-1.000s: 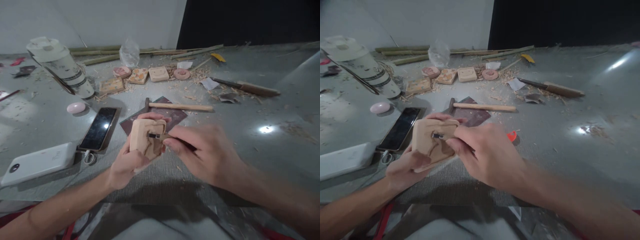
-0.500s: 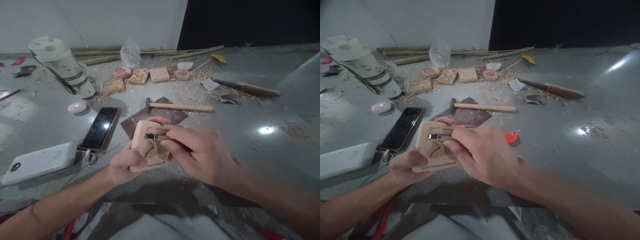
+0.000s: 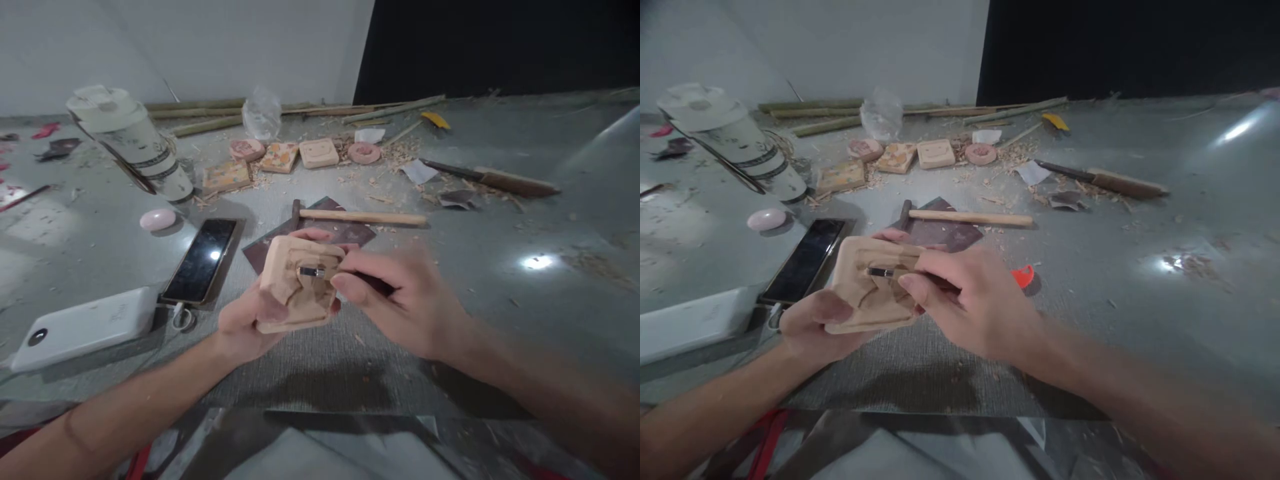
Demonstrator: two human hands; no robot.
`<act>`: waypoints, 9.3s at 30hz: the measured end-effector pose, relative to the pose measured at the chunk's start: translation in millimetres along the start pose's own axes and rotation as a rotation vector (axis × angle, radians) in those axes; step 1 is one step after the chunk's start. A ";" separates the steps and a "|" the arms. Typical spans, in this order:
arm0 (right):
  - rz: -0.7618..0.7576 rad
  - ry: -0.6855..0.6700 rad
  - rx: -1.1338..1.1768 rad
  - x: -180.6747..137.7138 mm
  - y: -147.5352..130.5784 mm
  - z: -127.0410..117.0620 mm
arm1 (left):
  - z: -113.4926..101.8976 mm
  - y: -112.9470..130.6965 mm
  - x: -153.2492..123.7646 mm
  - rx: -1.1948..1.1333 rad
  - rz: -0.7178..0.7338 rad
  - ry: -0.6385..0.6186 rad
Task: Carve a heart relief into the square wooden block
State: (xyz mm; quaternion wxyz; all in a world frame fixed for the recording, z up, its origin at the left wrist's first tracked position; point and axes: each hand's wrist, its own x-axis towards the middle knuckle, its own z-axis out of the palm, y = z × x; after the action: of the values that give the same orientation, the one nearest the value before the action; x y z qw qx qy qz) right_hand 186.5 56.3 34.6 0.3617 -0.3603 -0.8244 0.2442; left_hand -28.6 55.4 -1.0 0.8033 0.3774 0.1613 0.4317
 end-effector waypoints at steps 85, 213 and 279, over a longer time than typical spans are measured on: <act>-0.094 -0.030 -0.301 -10.5 4.2 13.7 | 5.5 -1.4 -3.4 0.043 0.044 0.118; -0.055 -0.020 -0.308 -6.2 -2.7 5.3 | 6.4 -0.7 -1.3 0.060 0.076 0.123; -0.234 0.044 -0.513 -12.7 1.6 18.3 | 18.1 -1.3 -6.9 0.082 -0.034 0.258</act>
State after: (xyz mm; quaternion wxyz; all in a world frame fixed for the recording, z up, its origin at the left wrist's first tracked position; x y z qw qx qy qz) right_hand 179.1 44.9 16.9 0.3023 -0.3477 -0.8872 -0.0239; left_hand -21.2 40.9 9.6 0.7670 0.3483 0.2870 0.4561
